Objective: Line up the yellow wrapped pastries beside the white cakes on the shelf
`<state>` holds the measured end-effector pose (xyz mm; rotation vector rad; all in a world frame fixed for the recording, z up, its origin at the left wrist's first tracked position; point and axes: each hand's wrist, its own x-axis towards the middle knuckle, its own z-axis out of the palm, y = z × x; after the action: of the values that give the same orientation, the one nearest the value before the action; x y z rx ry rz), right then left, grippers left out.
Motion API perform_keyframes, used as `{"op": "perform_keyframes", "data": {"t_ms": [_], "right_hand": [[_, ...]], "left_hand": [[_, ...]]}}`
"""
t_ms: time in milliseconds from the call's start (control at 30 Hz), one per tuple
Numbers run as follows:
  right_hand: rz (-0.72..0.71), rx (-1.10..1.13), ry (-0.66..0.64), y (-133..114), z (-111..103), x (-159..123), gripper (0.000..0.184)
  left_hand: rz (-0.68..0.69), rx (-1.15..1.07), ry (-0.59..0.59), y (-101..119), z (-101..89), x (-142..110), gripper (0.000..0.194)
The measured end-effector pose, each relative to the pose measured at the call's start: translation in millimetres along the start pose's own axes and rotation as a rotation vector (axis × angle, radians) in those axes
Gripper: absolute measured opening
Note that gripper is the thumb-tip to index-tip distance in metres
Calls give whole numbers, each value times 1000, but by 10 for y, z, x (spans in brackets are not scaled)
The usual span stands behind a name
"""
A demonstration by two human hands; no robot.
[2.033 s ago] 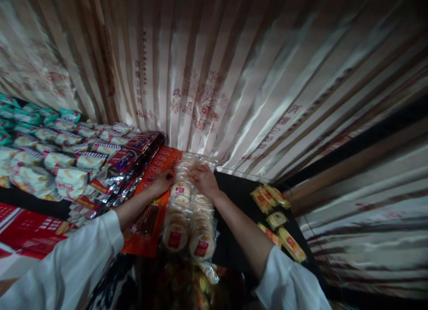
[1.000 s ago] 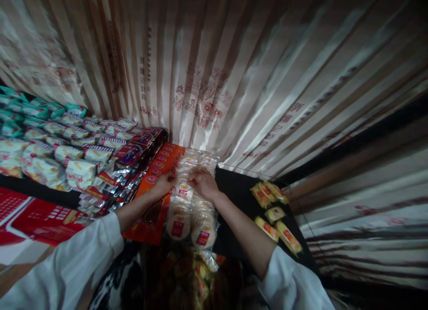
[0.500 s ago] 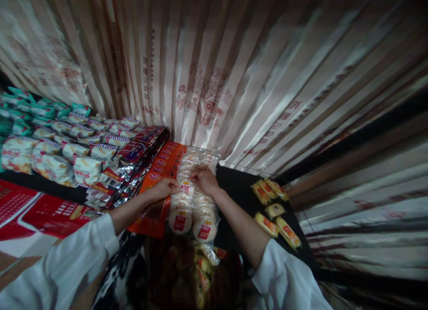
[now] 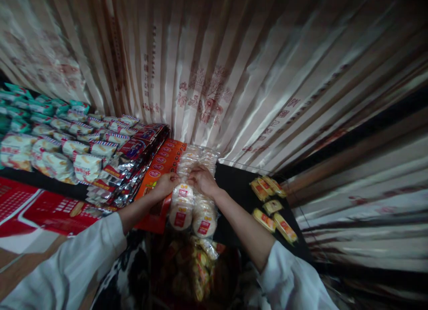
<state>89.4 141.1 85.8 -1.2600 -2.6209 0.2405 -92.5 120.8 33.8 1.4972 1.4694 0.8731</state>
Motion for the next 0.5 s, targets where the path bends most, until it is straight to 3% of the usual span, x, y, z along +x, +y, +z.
{"op": "perform_keyframes", "data": {"t_ms": [133,267,333,500], "right_hand": [[22,-12,-10,-5,45,18,13],[2,-7,9,-1,53,5,14],[-8,-13,21,2,58,0,15],[10,-8,16,-9,55,-11,14]], "left_hand": [[-21,67,24,-11,-152,-171,28],[-30,-48,-212,23,-237,-348,39],[-45,-152,-275,69,-240,-397,40],[-115,-163,-240,172,-187,-451,28]]}}
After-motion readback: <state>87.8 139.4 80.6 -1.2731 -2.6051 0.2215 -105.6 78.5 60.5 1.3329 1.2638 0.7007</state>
